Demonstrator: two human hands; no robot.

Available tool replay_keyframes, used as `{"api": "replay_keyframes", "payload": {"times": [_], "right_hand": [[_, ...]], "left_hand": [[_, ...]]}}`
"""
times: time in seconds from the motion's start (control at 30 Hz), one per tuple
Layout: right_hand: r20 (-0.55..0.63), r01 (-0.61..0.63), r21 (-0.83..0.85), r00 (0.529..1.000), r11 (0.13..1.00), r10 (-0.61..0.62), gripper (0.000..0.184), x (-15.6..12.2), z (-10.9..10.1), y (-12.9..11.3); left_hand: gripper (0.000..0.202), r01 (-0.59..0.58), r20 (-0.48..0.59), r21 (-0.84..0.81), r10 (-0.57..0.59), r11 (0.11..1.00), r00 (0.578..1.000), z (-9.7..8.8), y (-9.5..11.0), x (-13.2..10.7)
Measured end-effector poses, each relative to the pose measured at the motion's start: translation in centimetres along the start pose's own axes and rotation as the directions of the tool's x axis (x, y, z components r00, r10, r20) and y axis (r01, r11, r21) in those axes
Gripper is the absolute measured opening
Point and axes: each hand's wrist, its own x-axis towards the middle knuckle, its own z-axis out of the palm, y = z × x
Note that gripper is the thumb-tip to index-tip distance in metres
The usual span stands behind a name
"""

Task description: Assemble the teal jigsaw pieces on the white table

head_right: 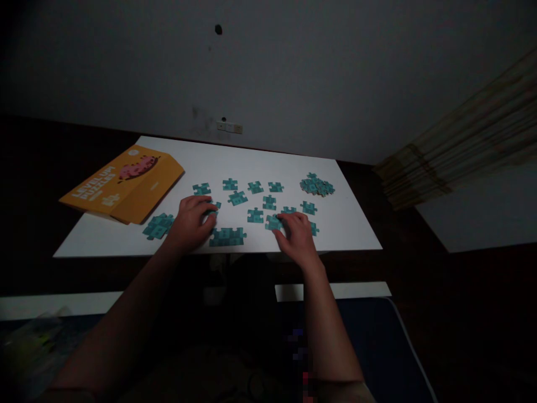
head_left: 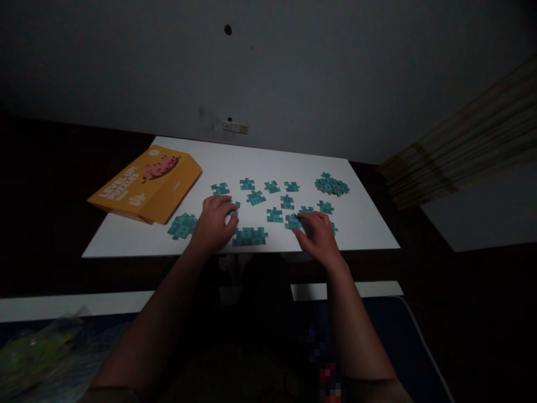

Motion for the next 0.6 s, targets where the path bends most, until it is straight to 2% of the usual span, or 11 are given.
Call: {"api": "replay_keyframes", "payload": {"times": [0.17,0.6], "right_hand": [[0.01,0.025,-0.008,1.0,1.0,-0.024,0.032,-0.09,0.03,-0.1],[-0.025,0.032,-0.015,0.999,0.999,-0.032,0.029,0.01,0.43,0.3]], "left_hand": [[0.024,0.008,0.024,-0.009,-0.008,1.0,1.0,-0.15,0.08,0.05],[0.024,0.001,0.014,0.022,-0.002,1.0,1.0,-0.05,0.21,-0.18]]}}
